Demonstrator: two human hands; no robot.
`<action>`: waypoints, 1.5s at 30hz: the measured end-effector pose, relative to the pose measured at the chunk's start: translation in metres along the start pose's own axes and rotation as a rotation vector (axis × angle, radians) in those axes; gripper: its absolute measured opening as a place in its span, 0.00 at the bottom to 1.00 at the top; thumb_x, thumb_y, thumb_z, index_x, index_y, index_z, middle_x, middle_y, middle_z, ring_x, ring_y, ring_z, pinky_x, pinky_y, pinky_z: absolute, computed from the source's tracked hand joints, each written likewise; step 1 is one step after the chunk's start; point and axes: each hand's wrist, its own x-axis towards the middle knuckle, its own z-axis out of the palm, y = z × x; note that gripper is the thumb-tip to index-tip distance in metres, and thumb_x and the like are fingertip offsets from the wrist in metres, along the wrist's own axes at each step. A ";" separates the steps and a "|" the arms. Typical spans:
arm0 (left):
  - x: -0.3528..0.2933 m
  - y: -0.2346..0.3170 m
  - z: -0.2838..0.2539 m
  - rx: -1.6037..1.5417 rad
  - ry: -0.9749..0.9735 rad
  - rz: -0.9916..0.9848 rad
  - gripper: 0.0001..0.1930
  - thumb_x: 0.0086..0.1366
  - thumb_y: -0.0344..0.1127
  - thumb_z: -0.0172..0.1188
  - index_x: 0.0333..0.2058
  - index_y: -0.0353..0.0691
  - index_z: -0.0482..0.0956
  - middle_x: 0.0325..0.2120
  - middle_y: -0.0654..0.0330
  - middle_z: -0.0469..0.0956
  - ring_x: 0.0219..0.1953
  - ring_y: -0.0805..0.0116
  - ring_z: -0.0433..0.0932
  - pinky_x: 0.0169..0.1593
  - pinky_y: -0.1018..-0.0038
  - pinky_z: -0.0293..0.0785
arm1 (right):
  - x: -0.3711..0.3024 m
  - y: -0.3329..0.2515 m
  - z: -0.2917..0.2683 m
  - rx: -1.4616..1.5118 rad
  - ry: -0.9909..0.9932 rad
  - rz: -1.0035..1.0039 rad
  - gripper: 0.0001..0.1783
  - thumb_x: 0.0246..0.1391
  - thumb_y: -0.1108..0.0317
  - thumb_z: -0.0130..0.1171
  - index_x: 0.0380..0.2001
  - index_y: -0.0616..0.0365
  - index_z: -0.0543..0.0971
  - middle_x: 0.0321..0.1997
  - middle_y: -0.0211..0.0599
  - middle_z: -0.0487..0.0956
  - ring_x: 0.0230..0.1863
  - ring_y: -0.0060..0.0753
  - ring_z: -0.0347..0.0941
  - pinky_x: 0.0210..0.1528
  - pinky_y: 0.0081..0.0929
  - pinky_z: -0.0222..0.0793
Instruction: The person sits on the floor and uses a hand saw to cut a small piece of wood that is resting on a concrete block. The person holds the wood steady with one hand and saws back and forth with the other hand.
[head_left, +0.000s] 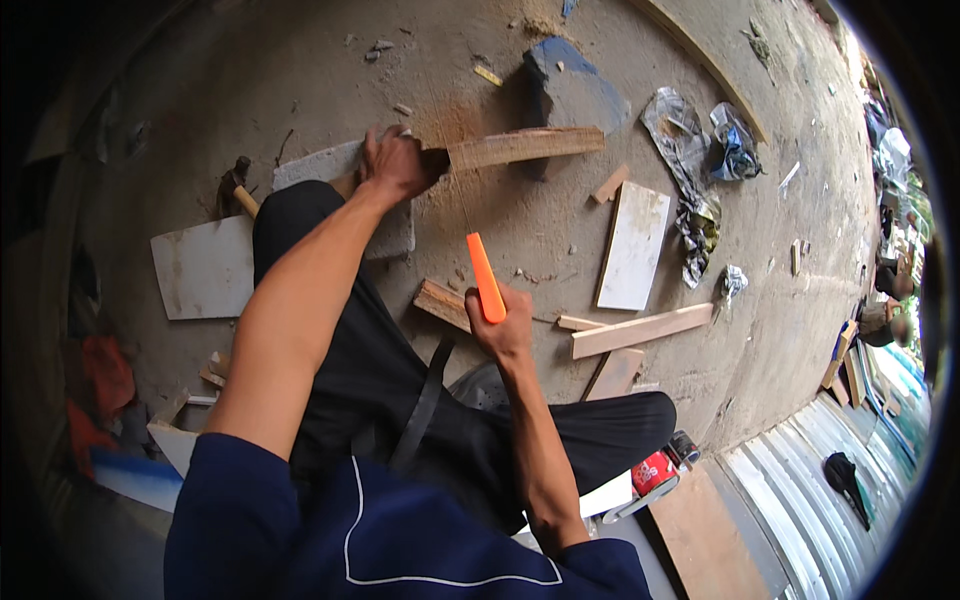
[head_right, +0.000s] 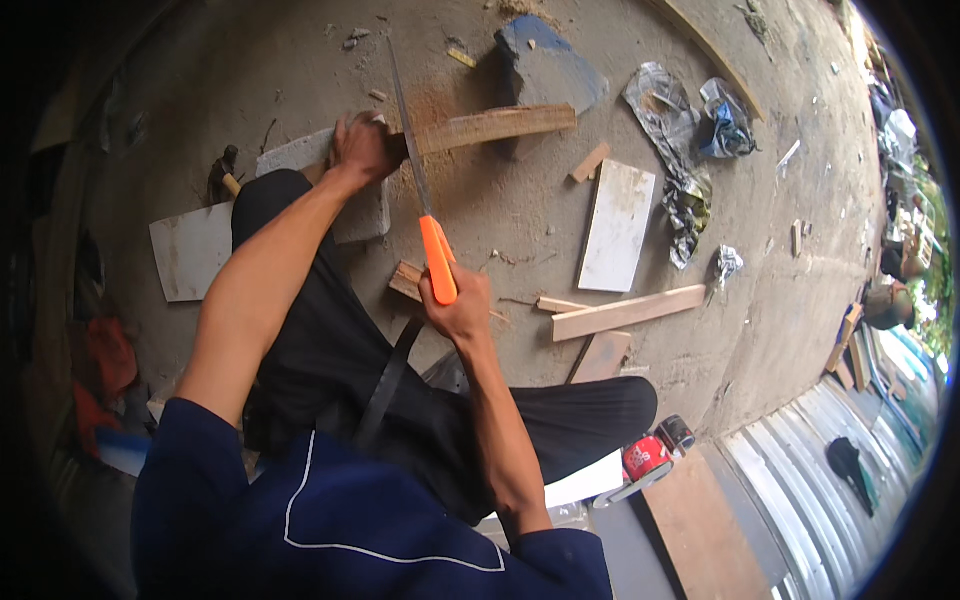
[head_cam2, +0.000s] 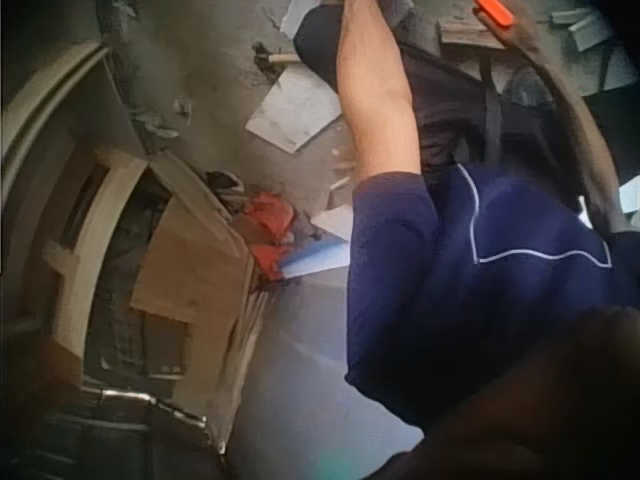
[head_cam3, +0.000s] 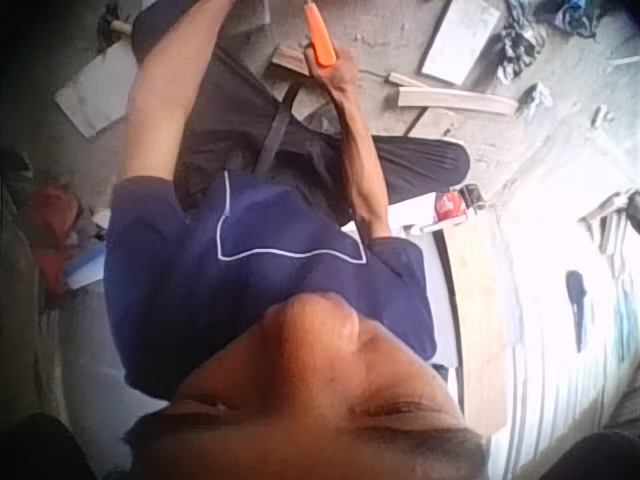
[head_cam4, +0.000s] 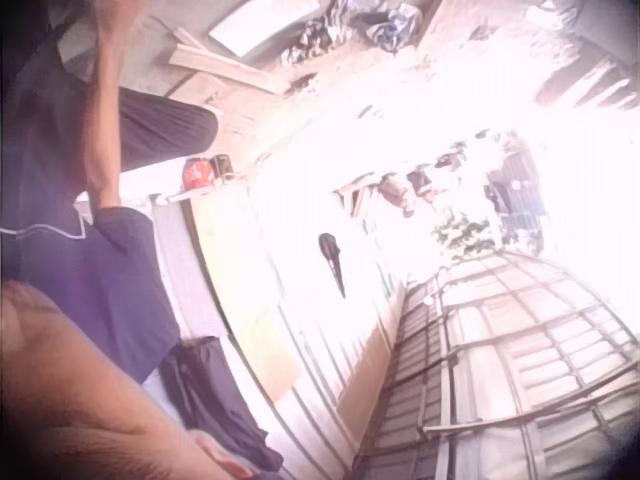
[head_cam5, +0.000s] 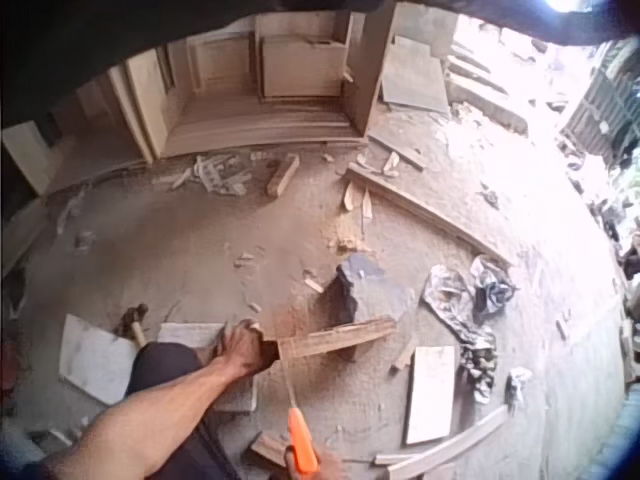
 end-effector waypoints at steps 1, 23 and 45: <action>-0.001 -0.001 0.000 0.006 -0.007 -0.012 0.24 0.55 0.56 0.54 0.29 0.39 0.84 0.39 0.48 0.79 0.61 0.57 0.61 0.64 0.59 0.40 | 0.001 -0.001 0.001 -0.009 0.004 -0.019 0.06 0.42 0.70 0.58 0.21 0.63 0.75 0.15 0.47 0.71 0.16 0.42 0.72 0.21 0.28 0.65; -0.010 -0.008 0.023 -0.103 0.426 0.267 0.23 0.56 0.56 0.51 0.41 0.45 0.78 0.44 0.53 0.76 0.52 0.58 0.71 0.61 0.59 0.53 | -0.086 -0.013 -0.075 -0.033 0.030 0.090 0.07 0.43 0.71 0.58 0.19 0.63 0.73 0.13 0.43 0.69 0.14 0.41 0.68 0.21 0.31 0.62; -0.027 0.001 0.027 0.024 0.699 0.633 0.13 0.48 0.40 0.69 0.22 0.43 0.72 0.35 0.63 0.73 0.46 0.63 0.71 0.53 0.62 0.65 | -0.037 -0.063 -0.123 -0.013 0.166 0.038 0.11 0.48 0.67 0.57 0.23 0.68 0.73 0.15 0.42 0.69 0.17 0.32 0.64 0.25 0.29 0.61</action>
